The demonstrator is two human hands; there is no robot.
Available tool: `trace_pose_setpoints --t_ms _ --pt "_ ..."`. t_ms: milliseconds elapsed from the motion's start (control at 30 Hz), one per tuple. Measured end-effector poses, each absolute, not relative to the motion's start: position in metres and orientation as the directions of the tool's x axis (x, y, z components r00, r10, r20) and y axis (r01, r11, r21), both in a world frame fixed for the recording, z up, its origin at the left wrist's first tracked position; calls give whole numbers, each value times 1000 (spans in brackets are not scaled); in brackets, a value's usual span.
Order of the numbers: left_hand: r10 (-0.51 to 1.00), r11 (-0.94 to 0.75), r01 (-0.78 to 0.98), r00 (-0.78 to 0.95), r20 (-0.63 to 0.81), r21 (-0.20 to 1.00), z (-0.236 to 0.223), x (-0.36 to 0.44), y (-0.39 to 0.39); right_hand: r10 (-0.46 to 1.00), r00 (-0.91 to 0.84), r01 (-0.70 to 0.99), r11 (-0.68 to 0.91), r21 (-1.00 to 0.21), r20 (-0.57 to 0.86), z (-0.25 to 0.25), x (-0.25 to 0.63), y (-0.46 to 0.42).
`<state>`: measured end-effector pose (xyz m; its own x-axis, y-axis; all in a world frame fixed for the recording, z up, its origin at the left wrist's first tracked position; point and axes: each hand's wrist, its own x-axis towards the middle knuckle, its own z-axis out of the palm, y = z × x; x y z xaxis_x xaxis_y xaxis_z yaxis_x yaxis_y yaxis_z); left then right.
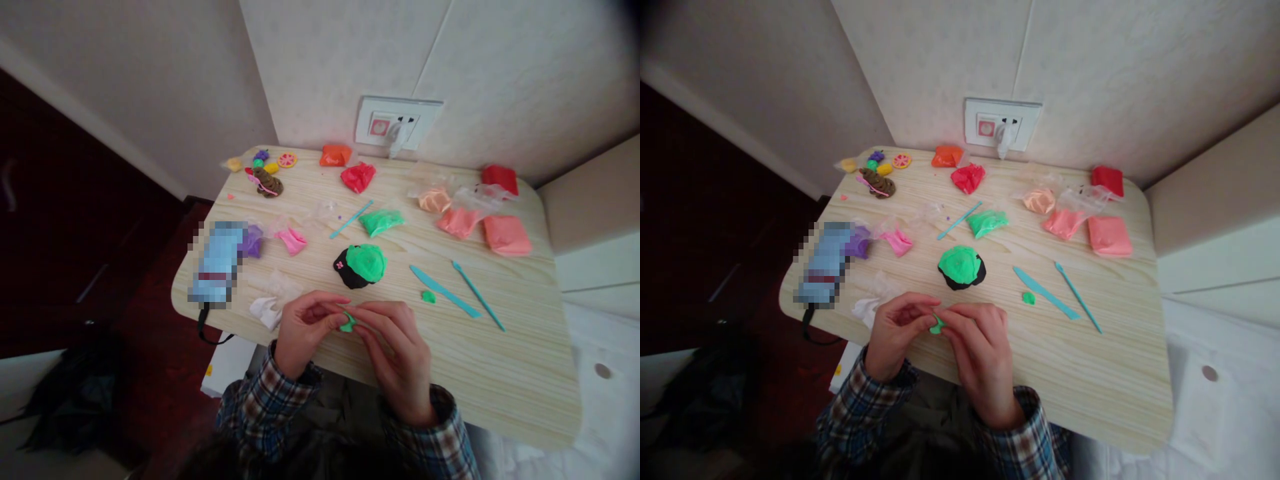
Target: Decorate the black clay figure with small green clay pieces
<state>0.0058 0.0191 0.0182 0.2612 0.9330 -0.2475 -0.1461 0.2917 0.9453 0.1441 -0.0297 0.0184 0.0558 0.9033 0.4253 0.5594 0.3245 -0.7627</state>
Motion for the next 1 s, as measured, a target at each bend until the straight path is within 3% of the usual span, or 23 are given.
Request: trace_pose_setpoints --t_ms 200,400,533,767,1000 --pt "941 300 -161 212 -264 940 16 6 17 914 9 616 315 -722 407 17 143 -30" --pt "906 364 -320 338 -253 875 17 2 21 907 -13 696 311 -647 422 17 142 -29" --pt "873 402 -421 444 -202 813 18 -2 23 911 -43 649 338 -682 410 19 144 -30" --pt "787 447 -316 584 -200 837 21 -2 22 913 -1 605 326 -727 409 20 145 -34" --pt "903 177 -110 413 -117 978 23 5 25 917 92 531 285 -798 389 20 147 -38"
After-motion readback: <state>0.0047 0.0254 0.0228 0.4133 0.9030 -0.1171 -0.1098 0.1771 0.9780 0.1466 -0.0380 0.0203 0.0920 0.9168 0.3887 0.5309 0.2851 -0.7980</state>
